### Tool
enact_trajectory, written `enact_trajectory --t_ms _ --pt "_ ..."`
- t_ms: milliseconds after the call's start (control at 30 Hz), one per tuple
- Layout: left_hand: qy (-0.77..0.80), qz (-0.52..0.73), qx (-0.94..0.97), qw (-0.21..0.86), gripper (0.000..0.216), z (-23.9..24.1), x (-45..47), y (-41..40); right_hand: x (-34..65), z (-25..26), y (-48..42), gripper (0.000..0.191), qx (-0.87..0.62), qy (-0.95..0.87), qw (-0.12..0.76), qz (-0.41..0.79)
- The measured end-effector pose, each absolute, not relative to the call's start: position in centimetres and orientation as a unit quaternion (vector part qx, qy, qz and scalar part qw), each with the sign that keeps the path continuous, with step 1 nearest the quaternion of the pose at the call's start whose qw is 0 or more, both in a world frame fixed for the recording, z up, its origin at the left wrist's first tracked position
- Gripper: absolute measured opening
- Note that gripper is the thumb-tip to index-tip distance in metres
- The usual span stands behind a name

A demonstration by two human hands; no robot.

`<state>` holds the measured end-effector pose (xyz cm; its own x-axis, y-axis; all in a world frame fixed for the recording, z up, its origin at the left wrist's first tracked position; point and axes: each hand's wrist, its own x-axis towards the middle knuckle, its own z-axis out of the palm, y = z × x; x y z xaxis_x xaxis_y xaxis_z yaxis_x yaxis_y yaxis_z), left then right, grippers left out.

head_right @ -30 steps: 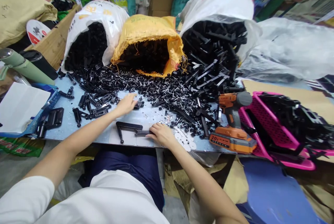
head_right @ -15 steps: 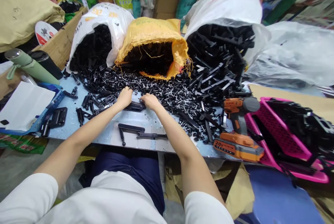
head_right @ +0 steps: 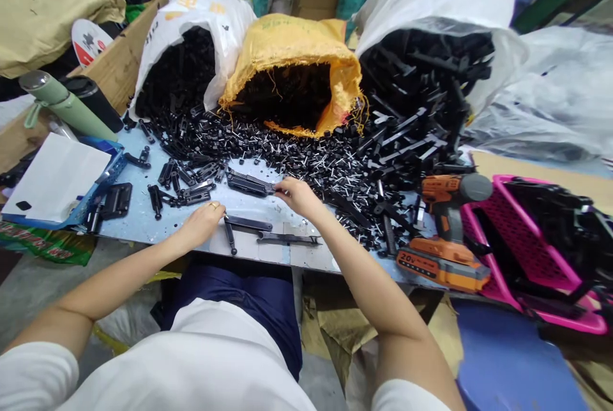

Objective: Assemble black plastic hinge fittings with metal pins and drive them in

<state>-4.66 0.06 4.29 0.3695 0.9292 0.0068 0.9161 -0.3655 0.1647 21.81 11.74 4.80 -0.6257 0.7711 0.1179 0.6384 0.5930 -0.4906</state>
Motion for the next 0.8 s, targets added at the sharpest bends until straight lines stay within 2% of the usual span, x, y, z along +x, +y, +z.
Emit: enact_trajectory --t_ms 200,433,533,667,733,800 --pt "0.525 0.004 0.849 0.051 0.024 3.8 -4.1 0.0 22.2 6.3 7.0 0.013 -0.363 -0.887 0.051 0.281" --pt "0.484 0.003 0.875 0.02 0.031 0.8 -4.7 -0.2 19.0 5.8 5.3 0.019 -0.338 -0.928 -0.083 0.136" --pt "0.486 0.071 0.871 -0.027 0.035 0.0 -5.0 -0.8 19.6 3.6 4.7 0.014 -0.327 -0.936 -0.037 0.122" --pt "0.385 0.129 0.913 -0.041 0.044 -1.2 -4.0 -1.0 22.8 -0.5 3.6 0.026 -0.289 -0.933 0.162 0.138" --pt "0.334 0.116 0.935 -0.03 0.049 -1.6 -2.9 -0.6 24.4 -1.9 3.2 0.037 -0.267 -0.94 0.18 0.113" --pt "0.32 0.091 0.943 -0.018 0.054 -1.7 -1.7 0.2 25.5 -2.6 3.1 0.049 -0.3 -0.942 0.138 0.063"
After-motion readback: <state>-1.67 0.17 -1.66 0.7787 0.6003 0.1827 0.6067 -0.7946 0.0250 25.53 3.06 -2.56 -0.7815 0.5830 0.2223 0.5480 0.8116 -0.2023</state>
